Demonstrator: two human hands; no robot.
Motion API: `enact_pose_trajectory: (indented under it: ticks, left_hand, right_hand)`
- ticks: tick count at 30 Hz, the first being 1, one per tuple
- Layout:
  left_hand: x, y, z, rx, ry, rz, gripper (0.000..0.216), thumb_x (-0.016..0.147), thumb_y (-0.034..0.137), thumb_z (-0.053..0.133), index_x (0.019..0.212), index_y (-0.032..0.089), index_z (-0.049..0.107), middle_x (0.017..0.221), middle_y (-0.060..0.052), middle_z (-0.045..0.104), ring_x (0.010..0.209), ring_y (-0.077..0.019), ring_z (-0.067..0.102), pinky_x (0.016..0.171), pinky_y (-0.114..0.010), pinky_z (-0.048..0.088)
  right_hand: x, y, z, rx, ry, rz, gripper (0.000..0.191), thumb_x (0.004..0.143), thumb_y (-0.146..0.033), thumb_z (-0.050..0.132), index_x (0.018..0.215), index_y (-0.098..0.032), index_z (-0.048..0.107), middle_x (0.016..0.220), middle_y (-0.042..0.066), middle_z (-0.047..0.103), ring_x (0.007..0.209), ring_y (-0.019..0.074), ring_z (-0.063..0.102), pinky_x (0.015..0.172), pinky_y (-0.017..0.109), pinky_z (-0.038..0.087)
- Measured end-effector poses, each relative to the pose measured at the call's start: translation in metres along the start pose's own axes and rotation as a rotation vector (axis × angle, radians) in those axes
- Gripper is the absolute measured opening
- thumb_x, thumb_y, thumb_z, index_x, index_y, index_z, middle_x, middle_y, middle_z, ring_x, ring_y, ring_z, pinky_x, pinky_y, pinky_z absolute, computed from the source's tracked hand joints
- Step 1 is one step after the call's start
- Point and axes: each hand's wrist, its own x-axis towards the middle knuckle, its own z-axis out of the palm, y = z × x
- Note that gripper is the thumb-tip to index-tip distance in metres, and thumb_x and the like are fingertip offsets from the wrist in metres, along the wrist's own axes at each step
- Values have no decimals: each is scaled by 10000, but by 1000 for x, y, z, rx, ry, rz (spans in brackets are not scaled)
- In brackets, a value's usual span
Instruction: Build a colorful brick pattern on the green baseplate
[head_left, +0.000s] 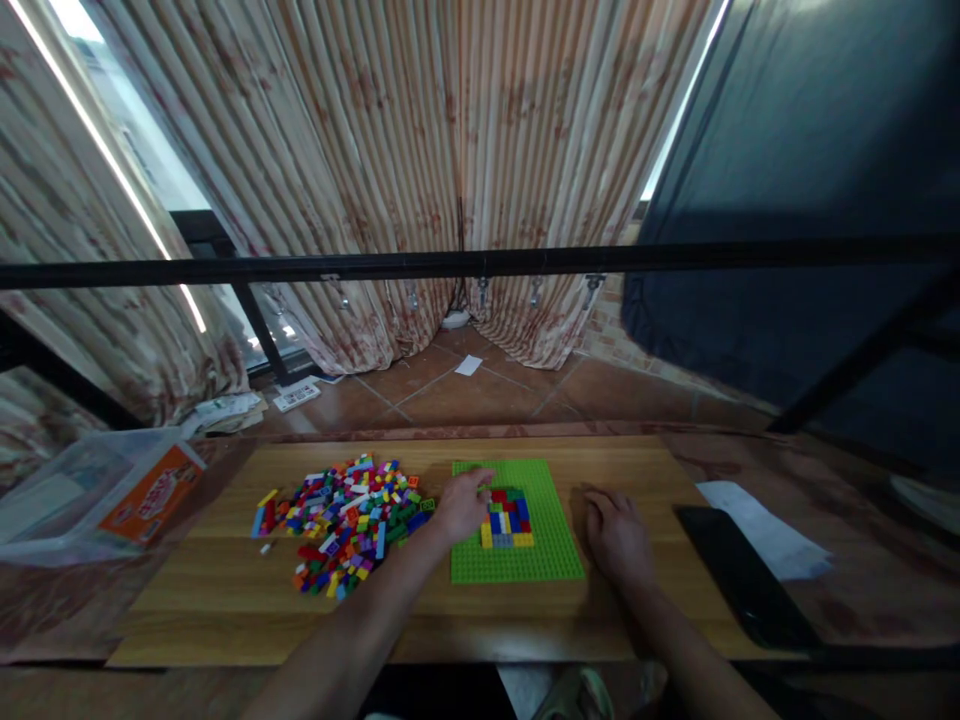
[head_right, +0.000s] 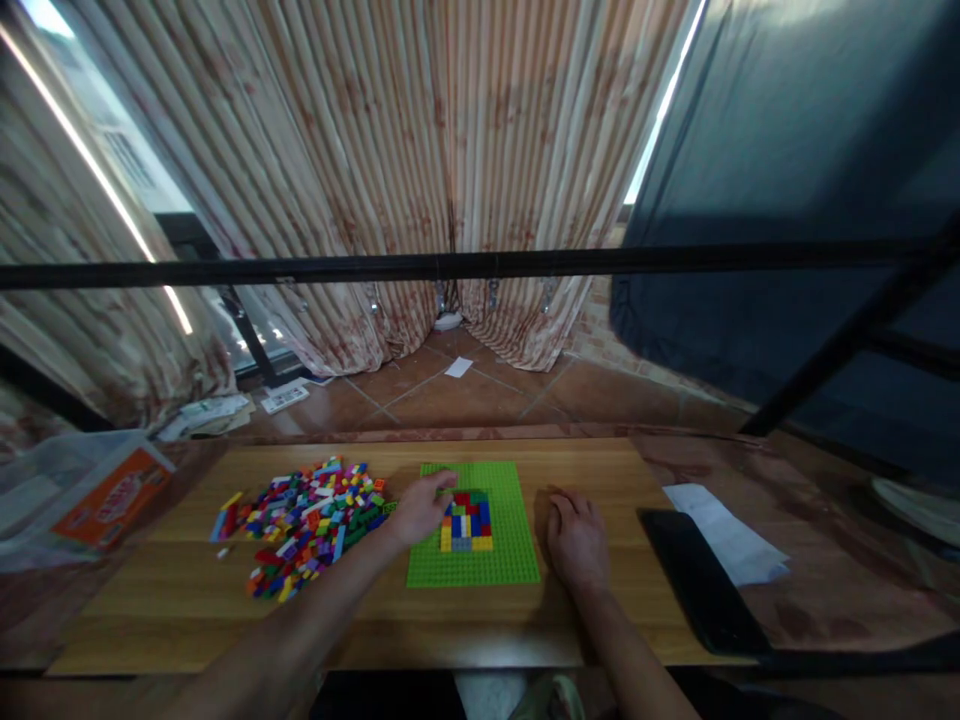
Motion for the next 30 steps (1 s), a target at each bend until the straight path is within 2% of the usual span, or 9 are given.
enact_pose_trajectory:
  ticks: [4,8,14,18,23,30]
  left_hand:
    - [-30,-6,-6,-28,66,-3,393,865,78,469,1207,191,624,1206,-63,690,1125,-161,634,1036,-302,460]
    - [-75,-21,-5,-118,199,29,325,856,133,503,1132,215,653,1123,-54,712,1087,-192,644,1011,-349,487]
    - [-127,-39,-8,-185,217,21,217,896,218,504,1030,232,674,1054,-46,719,1013,-193,667,905,-337,543]
    - [-144,-43,-13,-141,248,-1,221,891,197,507,1024,242,677,1039,-36,717,1003,-190,668,908,-335,539]
    - [-157,-56,-21,-79,365,-13,232,884,195,515,1041,233,682,1021,-55,715,988,-198,668,897,-342,544]
    - [-167,-81,-43,74,531,-19,221,845,179,533,996,215,691,982,-75,724,954,-228,669,872,-391,553]
  right_hand:
    - [-1,2,1,9,-12,27,262,890,-208,433,978,-153,674,1015,127,655,899,245,545,842,395,453]
    - [-1,4,2,24,-7,24,266,881,-208,429,977,-154,672,1009,131,656,912,250,546,847,399,457]
    - [-2,8,4,18,11,0,270,864,-206,433,975,-157,675,1019,130,662,927,253,563,868,409,461]
    - [-5,15,8,-8,10,-32,274,873,-246,438,977,-149,672,982,131,662,875,253,574,826,403,476]
    - [-7,25,12,-32,26,-89,277,875,-275,432,958,-154,668,954,133,666,851,260,591,798,407,484]
    - [-9,30,14,-76,17,-116,300,866,-293,424,964,-152,670,952,135,668,846,267,604,819,415,482]
